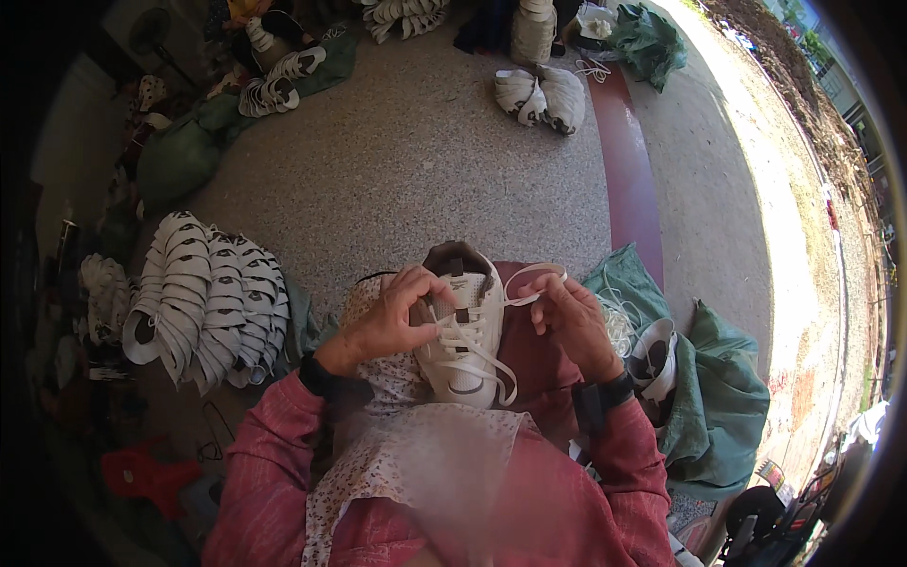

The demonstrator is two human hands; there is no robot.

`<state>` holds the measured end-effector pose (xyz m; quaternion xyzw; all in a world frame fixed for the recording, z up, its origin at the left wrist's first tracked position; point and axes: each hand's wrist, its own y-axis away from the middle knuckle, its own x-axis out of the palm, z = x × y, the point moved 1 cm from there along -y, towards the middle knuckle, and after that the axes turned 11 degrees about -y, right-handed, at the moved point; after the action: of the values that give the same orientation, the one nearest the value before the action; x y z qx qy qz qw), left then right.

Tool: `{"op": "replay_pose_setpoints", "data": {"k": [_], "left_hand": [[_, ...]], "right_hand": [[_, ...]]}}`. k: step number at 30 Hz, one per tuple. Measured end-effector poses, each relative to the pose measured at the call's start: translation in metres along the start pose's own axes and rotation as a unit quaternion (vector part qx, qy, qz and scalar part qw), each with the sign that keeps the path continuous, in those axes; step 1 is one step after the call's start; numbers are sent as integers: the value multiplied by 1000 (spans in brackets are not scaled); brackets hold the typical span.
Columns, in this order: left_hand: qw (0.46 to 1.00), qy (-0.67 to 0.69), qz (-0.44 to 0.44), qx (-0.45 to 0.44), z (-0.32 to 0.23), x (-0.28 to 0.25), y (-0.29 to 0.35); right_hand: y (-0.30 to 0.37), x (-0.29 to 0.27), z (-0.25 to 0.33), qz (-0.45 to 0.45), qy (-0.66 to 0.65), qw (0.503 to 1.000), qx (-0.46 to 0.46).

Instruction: The person sits on the floor and threads a white shoelace through the eyelets of a white sneaker. They pull the lace through multiple eyelets and adjust the tension repeatedly to secure the lacing.

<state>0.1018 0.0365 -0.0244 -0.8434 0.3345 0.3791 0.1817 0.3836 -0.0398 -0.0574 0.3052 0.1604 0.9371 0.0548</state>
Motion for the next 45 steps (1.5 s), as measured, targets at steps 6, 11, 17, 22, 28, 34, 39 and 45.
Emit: {"op": "replay_pose_setpoints", "data": {"k": [6, 11, 17, 22, 28, 34, 39, 45], "left_hand": [[989, -95, -81, 78, -22, 13, 7], [974, -139, -149, 100, -19, 32, 3], [937, 308, -160, -46, -4, -7, 32], [735, 597, -230, -226, 52, -22, 103], [566, 718, -253, -318, 102, 3, 168], [713, 529, -164, -431, 126, -25, 227], [888, -104, 169, -414, 85, -58, 216], [985, -91, 23, -144, 7, -59, 104]], "right_hand": [[1, -61, -3, -58, -151, 984, -75], [21, -52, 28, -162, 29, 973, -162], [30, -92, 31, -198, -101, 954, -202], [35, -129, 21, -125, -266, 938, -186], [56, -177, -6, -71, -418, 886, -186], [71, -271, -39, -272, -510, 805, -138], [75, -308, -39, -222, -559, 788, -133], [49, -264, -6, -269, -292, 908, -133]]}}
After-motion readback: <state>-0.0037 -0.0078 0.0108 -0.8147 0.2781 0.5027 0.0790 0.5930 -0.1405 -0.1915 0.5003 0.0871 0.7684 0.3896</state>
